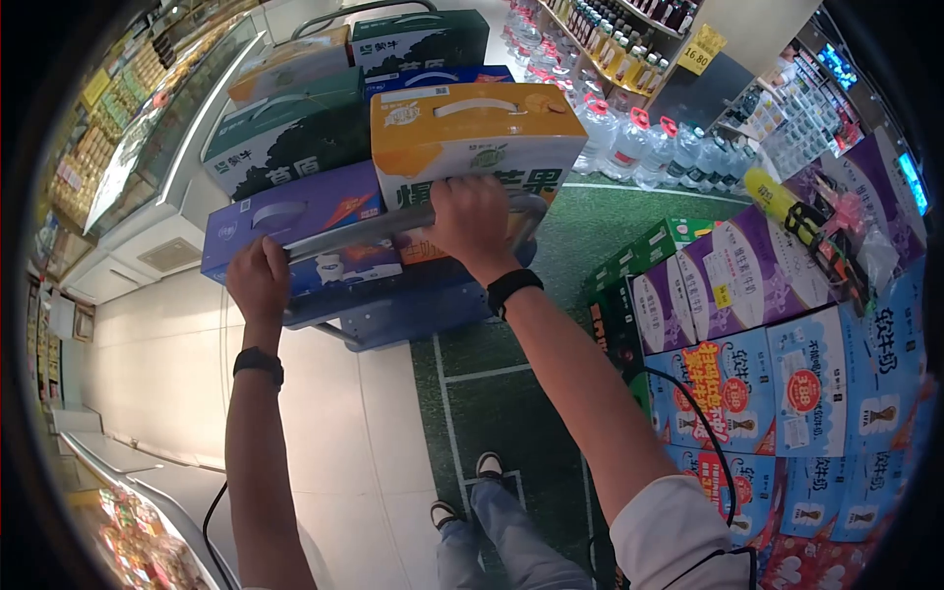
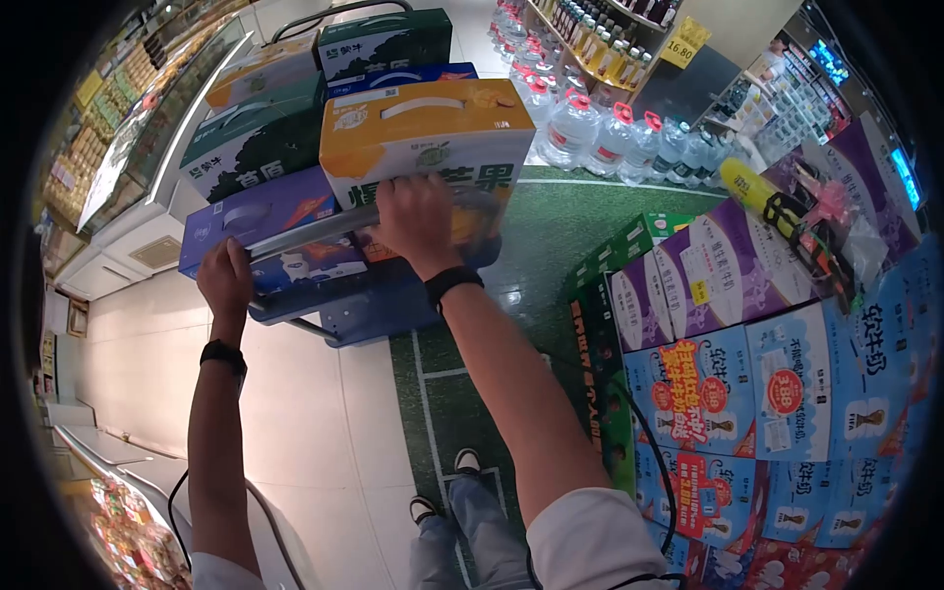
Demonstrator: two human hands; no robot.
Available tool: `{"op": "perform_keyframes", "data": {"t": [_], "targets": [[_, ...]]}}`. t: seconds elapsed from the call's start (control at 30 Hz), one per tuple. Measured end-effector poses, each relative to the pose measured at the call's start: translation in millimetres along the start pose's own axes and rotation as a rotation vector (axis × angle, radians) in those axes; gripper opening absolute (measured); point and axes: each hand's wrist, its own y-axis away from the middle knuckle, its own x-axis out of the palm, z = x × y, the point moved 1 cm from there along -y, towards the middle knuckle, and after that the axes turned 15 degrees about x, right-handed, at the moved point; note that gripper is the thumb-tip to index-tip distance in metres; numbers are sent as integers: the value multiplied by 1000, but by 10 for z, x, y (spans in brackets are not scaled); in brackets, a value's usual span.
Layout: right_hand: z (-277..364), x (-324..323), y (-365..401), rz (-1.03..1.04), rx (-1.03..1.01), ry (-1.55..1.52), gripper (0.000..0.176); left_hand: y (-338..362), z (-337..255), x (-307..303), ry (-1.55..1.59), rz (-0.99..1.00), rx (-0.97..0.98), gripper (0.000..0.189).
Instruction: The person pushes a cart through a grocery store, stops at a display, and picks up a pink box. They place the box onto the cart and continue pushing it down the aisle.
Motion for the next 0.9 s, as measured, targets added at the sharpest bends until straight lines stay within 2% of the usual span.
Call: {"op": "perform_keyframes", "data": {"t": [0.1, 0.17, 0.27, 0.37, 0.4, 0.6, 0.63, 0.9], "targets": [[-29, 22, -45, -1, 13, 26, 38, -71, -18, 8, -18, 25, -8, 39], [-36, 86, 82, -30, -18, -58, 32, 100, -6, 64, -26, 53, -27, 40], [-34, 37, -8, -85, -19, -65, 25, -2, -5, -1, -45, 90, -32, 42], [-27, -5, -29, -66, 3, -43, 26, -65, 7, -40, -65, 123, -28, 42], [-19, 57, 157, -42, -2, -35, 26, 185, 3, 26, -55, 131, -50, 42], [12, -79, 111, -91, 23, -68, 27, 83, -29, -102, -62, 106, 11, 40], [12, -79, 249, -80, 9, -84, 26, 259, -73, -87, -53, 104, -20, 39], [38, -257, 373, -88, 15, -90, 24, 362, -127, -183, -79, 81, 48, 39]]}}
